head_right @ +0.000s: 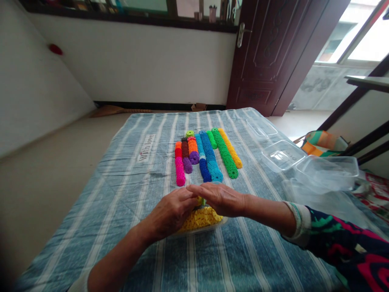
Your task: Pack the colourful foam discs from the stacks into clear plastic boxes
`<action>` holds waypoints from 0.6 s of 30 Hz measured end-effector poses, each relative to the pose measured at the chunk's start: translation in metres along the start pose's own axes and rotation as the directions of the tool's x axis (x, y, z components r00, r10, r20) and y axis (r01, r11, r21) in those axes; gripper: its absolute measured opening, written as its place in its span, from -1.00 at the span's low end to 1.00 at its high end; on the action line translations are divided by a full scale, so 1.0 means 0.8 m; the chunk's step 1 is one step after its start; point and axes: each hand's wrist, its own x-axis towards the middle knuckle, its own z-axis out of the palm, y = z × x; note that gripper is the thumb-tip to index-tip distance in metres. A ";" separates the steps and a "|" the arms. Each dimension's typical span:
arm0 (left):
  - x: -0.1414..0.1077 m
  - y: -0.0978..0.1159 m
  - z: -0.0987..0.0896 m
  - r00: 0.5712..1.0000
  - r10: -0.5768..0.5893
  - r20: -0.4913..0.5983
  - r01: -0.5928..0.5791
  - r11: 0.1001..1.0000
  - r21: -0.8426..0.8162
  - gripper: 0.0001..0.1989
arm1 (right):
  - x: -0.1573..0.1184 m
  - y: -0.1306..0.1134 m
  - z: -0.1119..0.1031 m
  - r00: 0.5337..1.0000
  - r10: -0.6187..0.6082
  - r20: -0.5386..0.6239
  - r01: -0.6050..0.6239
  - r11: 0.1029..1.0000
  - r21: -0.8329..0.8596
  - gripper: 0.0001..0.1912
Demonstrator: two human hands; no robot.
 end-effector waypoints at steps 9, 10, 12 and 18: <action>-0.003 0.000 -0.001 1.000 0.013 0.000 -0.013 0.999 0.053 -0.81 | 0.001 -0.002 0.008 0.995 0.018 -0.101 -0.022 0.999 -0.041 -0.41; -0.003 0.001 -0.001 1.000 0.008 0.006 -0.008 0.998 0.063 -0.82 | 0.000 -0.001 0.009 0.994 0.019 -0.111 -0.025 0.998 -0.051 -0.44; -0.004 0.002 -0.001 1.000 -0.001 0.016 0.000 0.997 0.083 -0.82 | -0.001 0.001 0.008 0.992 0.025 -0.125 -0.035 0.996 -0.079 -0.50; -0.002 0.002 -0.003 0.999 0.009 0.048 -0.011 0.999 0.053 -0.83 | -0.001 0.000 -0.020 0.996 0.039 0.083 -0.019 0.971 -0.237 -0.73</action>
